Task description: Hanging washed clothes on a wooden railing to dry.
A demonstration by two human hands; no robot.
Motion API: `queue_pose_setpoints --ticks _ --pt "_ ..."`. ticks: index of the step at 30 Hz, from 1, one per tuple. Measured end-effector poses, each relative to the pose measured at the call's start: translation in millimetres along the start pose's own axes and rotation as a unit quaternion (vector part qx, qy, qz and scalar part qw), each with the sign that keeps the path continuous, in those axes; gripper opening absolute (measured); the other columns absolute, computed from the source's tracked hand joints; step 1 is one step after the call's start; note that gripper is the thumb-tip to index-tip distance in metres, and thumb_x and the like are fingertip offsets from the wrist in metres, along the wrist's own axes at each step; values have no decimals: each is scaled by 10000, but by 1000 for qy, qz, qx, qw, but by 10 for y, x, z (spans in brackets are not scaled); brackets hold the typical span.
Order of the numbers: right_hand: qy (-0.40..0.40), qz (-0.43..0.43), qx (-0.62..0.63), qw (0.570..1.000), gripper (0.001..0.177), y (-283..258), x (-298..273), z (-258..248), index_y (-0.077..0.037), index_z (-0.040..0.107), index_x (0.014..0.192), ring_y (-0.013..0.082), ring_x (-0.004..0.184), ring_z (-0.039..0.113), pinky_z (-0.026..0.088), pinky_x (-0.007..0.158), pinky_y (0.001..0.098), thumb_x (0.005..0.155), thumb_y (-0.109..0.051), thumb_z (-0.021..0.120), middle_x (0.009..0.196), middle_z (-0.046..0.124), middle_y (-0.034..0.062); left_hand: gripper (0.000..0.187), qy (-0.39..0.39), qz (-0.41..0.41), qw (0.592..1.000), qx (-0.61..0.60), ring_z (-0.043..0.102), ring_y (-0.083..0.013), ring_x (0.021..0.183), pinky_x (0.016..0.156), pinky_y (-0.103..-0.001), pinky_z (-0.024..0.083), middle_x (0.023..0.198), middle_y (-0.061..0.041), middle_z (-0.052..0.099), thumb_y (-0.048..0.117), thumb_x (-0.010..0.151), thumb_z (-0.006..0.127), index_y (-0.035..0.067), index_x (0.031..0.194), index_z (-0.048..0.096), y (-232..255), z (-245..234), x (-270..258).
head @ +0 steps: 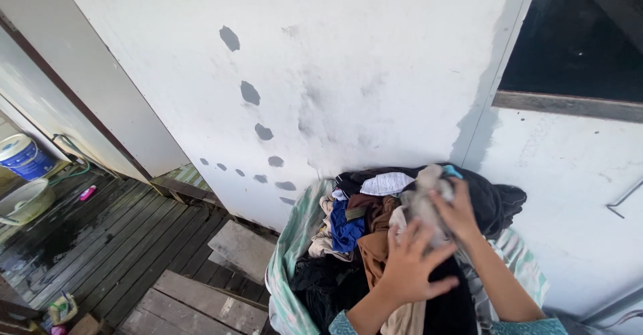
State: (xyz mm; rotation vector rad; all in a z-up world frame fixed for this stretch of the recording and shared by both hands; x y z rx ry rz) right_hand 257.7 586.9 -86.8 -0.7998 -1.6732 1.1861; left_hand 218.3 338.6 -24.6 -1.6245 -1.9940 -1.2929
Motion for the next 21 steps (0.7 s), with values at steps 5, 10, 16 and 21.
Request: queue_pose_setpoints --ticks 5,10,16,21 --pt "-317 182 -17 931 684 -499 -259 -284 -217 393 1567 209 1429 418 425 1049 366 952 -430 603 1600 415 60 1014 -294 151 928 174 270 -350 1520 1115 -743 252 1550 -89 404 389 581 866 347 1525 498 -274 306 -164" --pt "-236 105 -273 927 541 -68 -679 -1147 -179 601 1331 278 1040 718 581 853 413 878 -470 657 1194 673 127 773 -175 202 942 205 277 -294 1581 1183 -701 285 1597 -5 406 161 830 783 380 1525 526 -507 455 -314" --pt "-246 83 -465 847 560 208 -1285 -1327 -45 676 1113 374 945 719 573 826 479 793 -499 748 941 737 181 804 -244 186 938 160 209 -363 1580 1139 -765 187 1625 -74 370 321 758 810 312 1512 532 -347 459 -303" --pt "-225 -9 -430 874 500 250 -1106 -1539 -27 659 1123 407 911 703 553 786 503 843 -440 686 898 727 220 1053 -208 76 973 61 79 -501 1577 1121 -851 30 1632 -215 269 720 755 833 98 1508 440 -57 554 -346"
Point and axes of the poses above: each hand's wrist, its own x-axis towards the middle knuckle, its own z-axis out of the palm, y = z × x, the point moved 2 cm from there along x, towards the middle knuckle
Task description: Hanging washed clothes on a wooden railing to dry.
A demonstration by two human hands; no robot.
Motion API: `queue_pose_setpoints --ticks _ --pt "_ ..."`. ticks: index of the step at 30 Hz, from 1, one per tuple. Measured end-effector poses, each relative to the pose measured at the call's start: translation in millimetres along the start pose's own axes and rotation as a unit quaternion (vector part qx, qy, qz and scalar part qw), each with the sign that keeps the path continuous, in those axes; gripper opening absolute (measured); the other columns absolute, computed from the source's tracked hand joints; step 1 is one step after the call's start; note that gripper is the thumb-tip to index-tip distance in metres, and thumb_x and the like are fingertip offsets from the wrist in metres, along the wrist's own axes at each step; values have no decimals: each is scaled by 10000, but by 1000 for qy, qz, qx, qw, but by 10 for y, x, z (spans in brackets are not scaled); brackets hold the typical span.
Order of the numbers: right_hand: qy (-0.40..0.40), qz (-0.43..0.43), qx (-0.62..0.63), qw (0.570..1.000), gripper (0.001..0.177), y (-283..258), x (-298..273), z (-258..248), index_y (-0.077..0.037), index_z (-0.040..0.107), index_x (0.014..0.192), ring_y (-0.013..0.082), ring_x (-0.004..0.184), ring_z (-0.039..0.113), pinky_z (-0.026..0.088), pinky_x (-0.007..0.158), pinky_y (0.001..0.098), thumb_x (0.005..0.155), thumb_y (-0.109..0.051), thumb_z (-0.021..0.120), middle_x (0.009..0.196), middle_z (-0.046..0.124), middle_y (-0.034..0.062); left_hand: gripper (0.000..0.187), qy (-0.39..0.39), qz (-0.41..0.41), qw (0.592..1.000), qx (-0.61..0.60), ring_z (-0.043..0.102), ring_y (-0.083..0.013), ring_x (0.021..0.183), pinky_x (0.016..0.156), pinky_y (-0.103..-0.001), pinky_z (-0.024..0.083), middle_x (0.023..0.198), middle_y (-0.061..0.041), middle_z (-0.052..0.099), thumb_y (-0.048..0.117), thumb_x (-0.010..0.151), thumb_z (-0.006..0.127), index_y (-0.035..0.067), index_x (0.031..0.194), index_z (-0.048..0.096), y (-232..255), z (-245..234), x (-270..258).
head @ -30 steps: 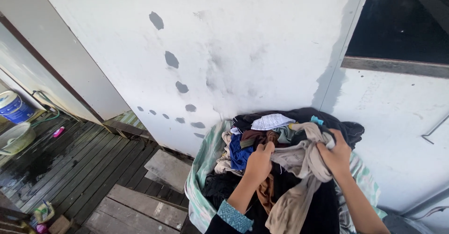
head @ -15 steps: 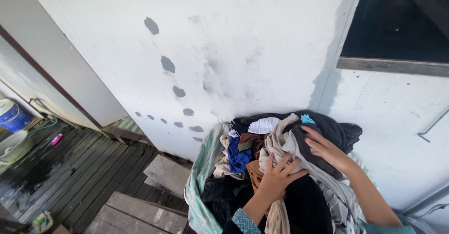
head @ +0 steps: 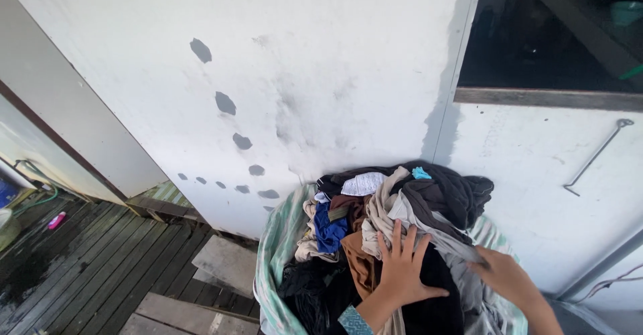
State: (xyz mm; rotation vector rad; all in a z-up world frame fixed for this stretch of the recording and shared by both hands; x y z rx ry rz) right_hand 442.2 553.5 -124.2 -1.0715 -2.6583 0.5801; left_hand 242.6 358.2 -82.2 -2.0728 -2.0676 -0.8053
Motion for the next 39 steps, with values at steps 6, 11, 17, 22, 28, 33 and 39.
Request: queue_pose_setpoints --ticks 6,11,17,22,28,33,39 --pt "16 123 111 986 367 -789 21 -1271 -128 656 1183 255 539 619 497 572 391 926 -387 696 594 647 166 1313 -32 -36 994 95 68 -464 1567 1102 -792 63 1715 -196 149 574 573 919 136 1641 294 -35 86 27" --pt "209 61 373 902 82 -1187 207 -2019 -78 631 985 102 626 371 274 517 294 1012 -143 674 735 532 0 1299 -17 -52 990 127 91 -430 1568 1125 -749 96 1715 -212 90 537 556 930 204 1647 308 -79 44 -1" --pt "290 -128 549 773 201 -2076 392 -2966 -156 503 1150 88 902 647 548 757 259 1077 -45 653 1021 642 5 1214 -7 -13 993 118 73 -450 1581 1133 -742 103 1728 -217 86 547 606 913 247 1623 322 -153 94 -60" --pt "200 -159 573 779 435 -2366 620 -2541 -214 515 1347 78 927 601 520 742 251 1015 43 628 1079 590 5 1240 103 -42 987 -113 118 -480 1608 1203 -715 122 1735 -237 107 580 761 891 152 1695 197 25 -621 -49" --pt "81 -106 676 725 339 -3143 662 -2153 -192 559 1286 112 912 615 532 724 281 1010 -4 616 1043 611 9 703 261 -109 941 -188 429 -429 1381 1129 -514 381 1447 -238 421 188 784 743 57 1419 471 -327 -1151 -284" --pt "-21 -77 662 745 413 -3883 754 -1734 -227 546 1282 121 977 626 550 739 302 930 -35 641 1068 634 -7 302 474 -202 792 -327 621 -162 874 831 -294 518 978 -105 689 -4 948 486 -8 1232 589 -571 -2221 -865" --pt "-216 -247 454 828 526 -4847 997 -507 -210 526 1338 158 1156 598 429 944 332 854 -179 730 1214 637 50 22 498 -218 799 -257 470 -55 726 652 -231 435 731 -21 535 -21 871 569 -12 858 554 -234 -3701 -1603"
Point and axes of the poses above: each hand's wrist, its own x-axis towards the middle knuckle, its own z-axis out of the palm, y = z × x, the point moved 2 cm from there along x, towards the middle knuckle
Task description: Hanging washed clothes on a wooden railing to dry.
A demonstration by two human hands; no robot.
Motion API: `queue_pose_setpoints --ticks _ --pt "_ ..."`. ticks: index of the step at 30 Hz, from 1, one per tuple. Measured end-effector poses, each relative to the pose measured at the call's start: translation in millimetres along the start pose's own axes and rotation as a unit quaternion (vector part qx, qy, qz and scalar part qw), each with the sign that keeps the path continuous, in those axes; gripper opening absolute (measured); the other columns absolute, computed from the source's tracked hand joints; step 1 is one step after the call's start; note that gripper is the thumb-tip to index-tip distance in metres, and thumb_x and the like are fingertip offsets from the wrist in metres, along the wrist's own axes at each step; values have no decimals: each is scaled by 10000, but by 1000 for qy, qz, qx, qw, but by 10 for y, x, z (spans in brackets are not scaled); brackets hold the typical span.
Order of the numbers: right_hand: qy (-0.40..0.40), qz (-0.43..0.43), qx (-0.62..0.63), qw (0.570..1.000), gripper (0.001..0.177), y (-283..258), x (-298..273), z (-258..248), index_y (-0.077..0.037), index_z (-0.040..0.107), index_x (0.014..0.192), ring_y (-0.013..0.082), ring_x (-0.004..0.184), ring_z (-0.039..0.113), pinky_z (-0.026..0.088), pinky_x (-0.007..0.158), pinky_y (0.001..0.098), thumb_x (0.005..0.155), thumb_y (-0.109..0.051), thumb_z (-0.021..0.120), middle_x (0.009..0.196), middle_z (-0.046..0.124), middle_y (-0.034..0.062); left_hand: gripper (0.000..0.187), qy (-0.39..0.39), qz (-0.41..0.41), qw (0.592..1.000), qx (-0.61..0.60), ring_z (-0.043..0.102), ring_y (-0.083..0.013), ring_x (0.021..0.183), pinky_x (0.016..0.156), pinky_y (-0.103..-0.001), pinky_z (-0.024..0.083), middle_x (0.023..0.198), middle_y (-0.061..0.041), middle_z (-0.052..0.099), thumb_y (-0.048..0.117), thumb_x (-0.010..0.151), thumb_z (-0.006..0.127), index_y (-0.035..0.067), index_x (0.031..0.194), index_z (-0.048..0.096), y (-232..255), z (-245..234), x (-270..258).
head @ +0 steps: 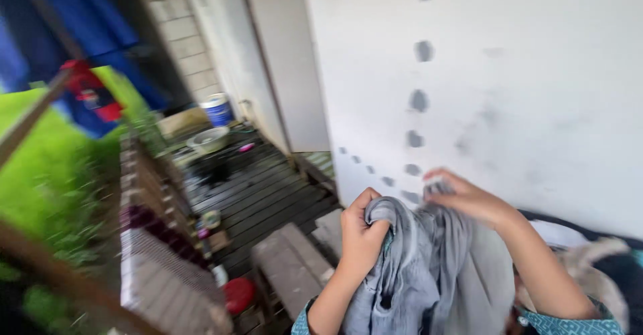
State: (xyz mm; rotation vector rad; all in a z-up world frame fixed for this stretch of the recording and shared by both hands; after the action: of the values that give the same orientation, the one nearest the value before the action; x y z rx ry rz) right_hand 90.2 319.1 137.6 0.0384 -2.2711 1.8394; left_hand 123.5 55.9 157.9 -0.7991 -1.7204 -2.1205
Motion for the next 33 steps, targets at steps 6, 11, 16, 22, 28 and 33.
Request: queue_pose_setpoints --ticks 6,11,16,22,28,33 --pt "-120 -6 -371 921 430 -326 -9 1241 -151 631 1149 229 775 746 591 776 417 945 -529 616 815 773 80 105 74 7 971 227 482 -54 579 541 -249 437 591 -30 540 36 776 692 -4 762 596 717 -816 -73" --pt "-354 -212 -189 891 654 -281 -436 2308 38 578 1047 353 694 733 588 648 419 744 -442 902 728 708 194 132 129 -33 910 394 573 -193 516 536 -327 477 610 -119 579 77 713 723 10 781 632 929 -1271 -338" --pt "-357 -264 -261 857 624 -401 -413 2863 -34 600 1177 342 804 739 570 727 423 674 -264 888 801 724 166 178 178 -47 849 494 641 -313 600 563 -386 505 650 -161 617 79 674 741 22 822 660 1335 -1597 -677" --pt "-270 -375 -226 858 416 -246 -354 3034 -105 685 1005 309 961 701 550 855 403 624 -148 845 991 733 108 200 257 -151 779 551 688 -318 597 581 -386 513 683 -142 672 84 671 758 45 859 701 1634 -1672 -1351" --pt "-369 -295 -48 880 426 425 -391 3521 -58 616 1134 215 975 679 519 837 351 732 21 733 1019 697 83 275 307 -141 720 606 700 -350 677 605 -388 527 719 -170 673 187 687 864 51 877 719 2010 -1374 -2034" --pt "-458 -311 29 832 310 152 -737 3600 -25 619 1053 154 822 602 483 732 347 771 83 690 857 643 86 431 285 -206 693 629 708 -361 729 629 -424 541 715 -144 702 334 616 968 70 842 713 2361 -1036 -2583"
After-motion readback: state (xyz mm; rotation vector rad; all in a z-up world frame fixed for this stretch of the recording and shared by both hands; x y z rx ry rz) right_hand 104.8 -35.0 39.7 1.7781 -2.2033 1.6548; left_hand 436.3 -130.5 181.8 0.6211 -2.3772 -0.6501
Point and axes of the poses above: each hand's wrist, its own x-axis towards the middle knuckle, its own z-axis out of the palm, y = z × x, the point moved 2 cm from there along x, towards the middle knuckle
